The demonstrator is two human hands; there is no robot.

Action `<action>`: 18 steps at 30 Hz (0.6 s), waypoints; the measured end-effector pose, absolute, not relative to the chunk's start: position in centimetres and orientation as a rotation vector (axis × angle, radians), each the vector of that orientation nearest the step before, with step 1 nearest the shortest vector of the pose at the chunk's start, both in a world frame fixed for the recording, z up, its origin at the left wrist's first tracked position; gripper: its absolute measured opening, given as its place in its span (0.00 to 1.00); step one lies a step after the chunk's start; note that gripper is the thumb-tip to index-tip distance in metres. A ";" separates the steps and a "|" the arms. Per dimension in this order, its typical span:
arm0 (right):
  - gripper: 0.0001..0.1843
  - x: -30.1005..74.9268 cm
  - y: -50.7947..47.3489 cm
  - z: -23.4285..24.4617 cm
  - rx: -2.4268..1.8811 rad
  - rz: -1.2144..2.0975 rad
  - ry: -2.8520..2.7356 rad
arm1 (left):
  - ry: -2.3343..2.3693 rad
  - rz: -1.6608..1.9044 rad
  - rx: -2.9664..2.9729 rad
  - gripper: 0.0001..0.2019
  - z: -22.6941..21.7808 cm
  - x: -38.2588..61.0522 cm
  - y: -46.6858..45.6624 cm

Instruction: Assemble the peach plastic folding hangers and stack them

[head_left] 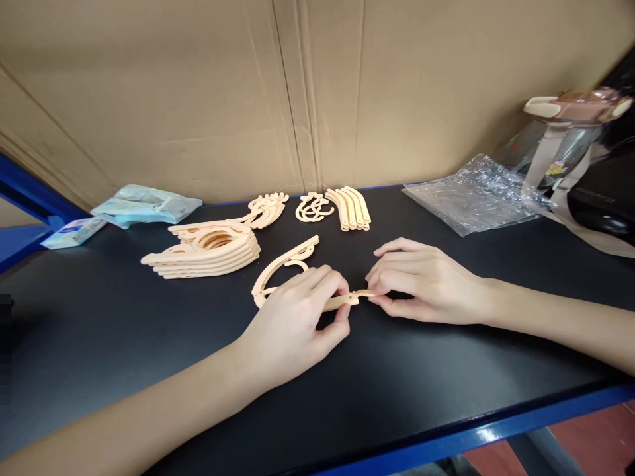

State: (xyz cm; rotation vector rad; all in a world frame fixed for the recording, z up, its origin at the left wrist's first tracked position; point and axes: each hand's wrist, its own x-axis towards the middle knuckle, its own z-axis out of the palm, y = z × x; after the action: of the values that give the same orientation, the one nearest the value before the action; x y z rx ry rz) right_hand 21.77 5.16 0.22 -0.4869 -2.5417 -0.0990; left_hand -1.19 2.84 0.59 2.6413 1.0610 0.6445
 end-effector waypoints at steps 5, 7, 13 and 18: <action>0.10 21.8 5.2 0.0 -0.519 0.033 -2.474 | 1.049 0.675 2.613 0.03 0.6 -1.2 2.8; 0.10 21.8 5.4 -0.1 -0.514 0.172 -2.464 | 1.065 0.681 2.581 0.03 0.5 -1.3 2.8; 0.12 21.9 5.7 -0.1 -0.669 0.609 -2.399 | 1.113 0.663 2.538 0.08 0.1 -1.4 3.0; 0.10 21.8 5.5 0.2 -0.727 0.919 -2.311 | 1.028 0.627 2.589 0.09 -0.1 -1.7 3.1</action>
State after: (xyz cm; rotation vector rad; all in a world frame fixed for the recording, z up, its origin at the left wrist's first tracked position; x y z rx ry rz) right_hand 21.82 5.54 0.23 -0.7269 -2.3113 0.9190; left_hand -1.67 3.11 -0.07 2.5892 1.0284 0.6269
